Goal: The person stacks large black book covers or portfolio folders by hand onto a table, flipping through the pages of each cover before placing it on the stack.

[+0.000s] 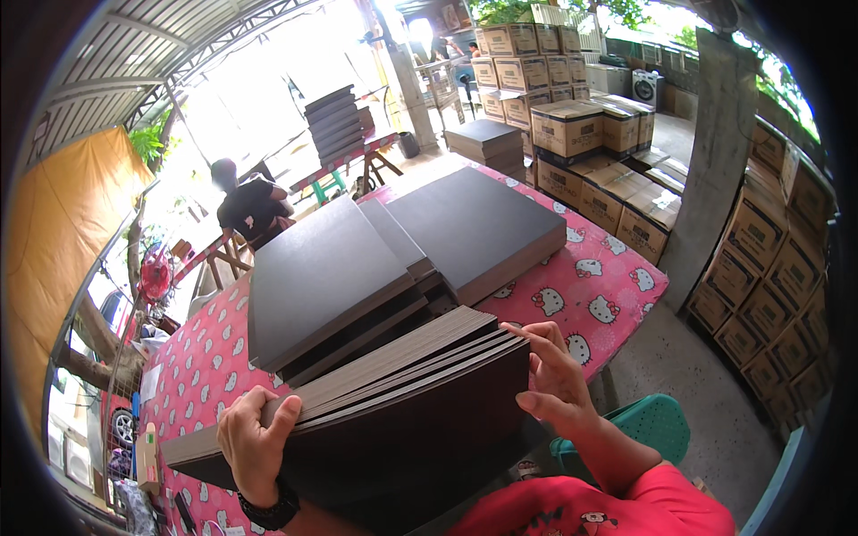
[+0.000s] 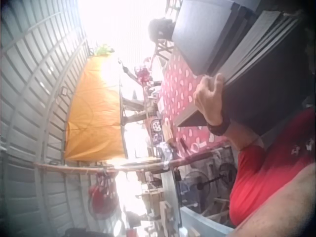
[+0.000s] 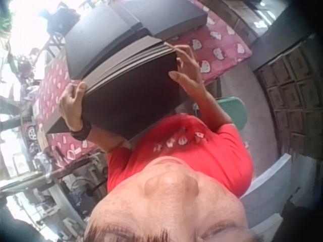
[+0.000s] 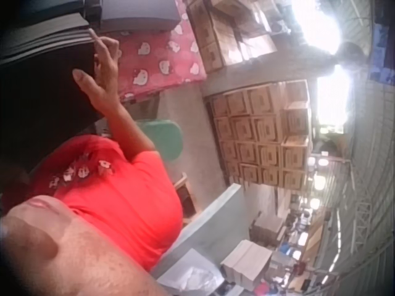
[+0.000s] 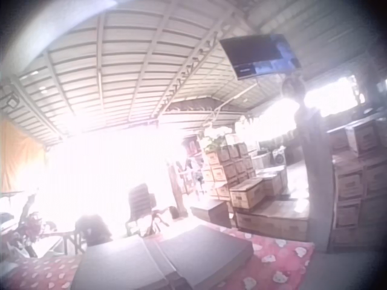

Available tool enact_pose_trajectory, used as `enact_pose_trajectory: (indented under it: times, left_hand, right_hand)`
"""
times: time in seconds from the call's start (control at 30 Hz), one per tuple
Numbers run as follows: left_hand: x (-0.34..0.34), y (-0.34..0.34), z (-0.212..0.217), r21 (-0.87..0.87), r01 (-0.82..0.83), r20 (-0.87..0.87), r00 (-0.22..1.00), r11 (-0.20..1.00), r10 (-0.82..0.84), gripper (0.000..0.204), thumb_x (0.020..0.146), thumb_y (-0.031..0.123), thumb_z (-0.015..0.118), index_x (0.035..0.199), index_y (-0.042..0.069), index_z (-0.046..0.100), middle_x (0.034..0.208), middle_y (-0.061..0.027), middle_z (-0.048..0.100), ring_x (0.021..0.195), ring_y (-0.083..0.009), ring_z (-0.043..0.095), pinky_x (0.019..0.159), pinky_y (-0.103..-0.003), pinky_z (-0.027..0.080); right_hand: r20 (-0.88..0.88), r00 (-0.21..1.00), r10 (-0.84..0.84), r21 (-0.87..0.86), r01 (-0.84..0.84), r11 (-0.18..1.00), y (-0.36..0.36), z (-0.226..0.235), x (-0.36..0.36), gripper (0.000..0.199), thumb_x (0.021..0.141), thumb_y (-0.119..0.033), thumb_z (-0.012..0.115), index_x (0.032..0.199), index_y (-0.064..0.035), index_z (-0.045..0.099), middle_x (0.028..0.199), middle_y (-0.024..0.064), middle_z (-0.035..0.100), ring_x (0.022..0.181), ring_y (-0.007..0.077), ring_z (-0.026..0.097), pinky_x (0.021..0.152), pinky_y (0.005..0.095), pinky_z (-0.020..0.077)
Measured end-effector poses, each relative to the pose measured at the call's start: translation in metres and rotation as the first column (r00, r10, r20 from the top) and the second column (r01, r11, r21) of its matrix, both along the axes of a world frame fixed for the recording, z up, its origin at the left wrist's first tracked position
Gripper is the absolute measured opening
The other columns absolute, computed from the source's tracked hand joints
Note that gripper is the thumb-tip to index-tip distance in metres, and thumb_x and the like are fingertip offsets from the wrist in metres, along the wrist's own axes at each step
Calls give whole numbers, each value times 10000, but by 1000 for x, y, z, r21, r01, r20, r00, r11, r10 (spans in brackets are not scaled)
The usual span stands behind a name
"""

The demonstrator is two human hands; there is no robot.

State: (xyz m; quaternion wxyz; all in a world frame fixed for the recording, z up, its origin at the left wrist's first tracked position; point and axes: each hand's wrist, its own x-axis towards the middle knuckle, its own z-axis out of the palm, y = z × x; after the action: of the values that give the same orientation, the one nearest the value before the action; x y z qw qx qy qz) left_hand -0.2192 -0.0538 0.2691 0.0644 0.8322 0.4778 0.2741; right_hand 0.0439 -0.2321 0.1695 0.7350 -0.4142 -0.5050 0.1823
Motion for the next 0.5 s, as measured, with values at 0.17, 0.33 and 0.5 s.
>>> enact_pose_trajectory:
  times: [0.17, 0.33, 0.5]
  left_hand:
    - [0, 0, 2, -24, -9, 6, 1000, 1000, 10, 524, 748, 524, 588, 670, 6, 563, 630, -155, 546, 646, -333, 529, 655, -408, 382]
    - [0, -2, 3, -14, -15, 12, 1000, 1000, 15, 499, 760, 503, 589, 669, 13, 570, 641, -150, 553, 657, -325, 530, 671, -401, 379]
    - [1, -2, 2, -23, -8, 16, 1000, 1000, 9, 491, 756, 496, 591, 666, 14, 569, 641, -149, 555, 656, -322, 529, 676, -397, 377]
  right_hand:
    - [174, 978, -119, 21, 117, 993, 0, 10, 0, 594, 750, -223, 690, 1228, 44, 461, 1101, 62, 384, 1030, 139, 355, 912, 262, 291]
    - [-280, 934, 220, 97, -200, 975, 6, 6, -4, 642, 780, -252, 652, 1279, 69, 407, 1110, 74, 375, 1067, 164, 348, 977, 286, 253]
    - [-66, 989, 131, -7, -132, 991, 7, 12, 2, 757, 790, -309, 626, 1367, 74, 318, 1081, 69, 348, 1062, 169, 329, 976, 263, 207]
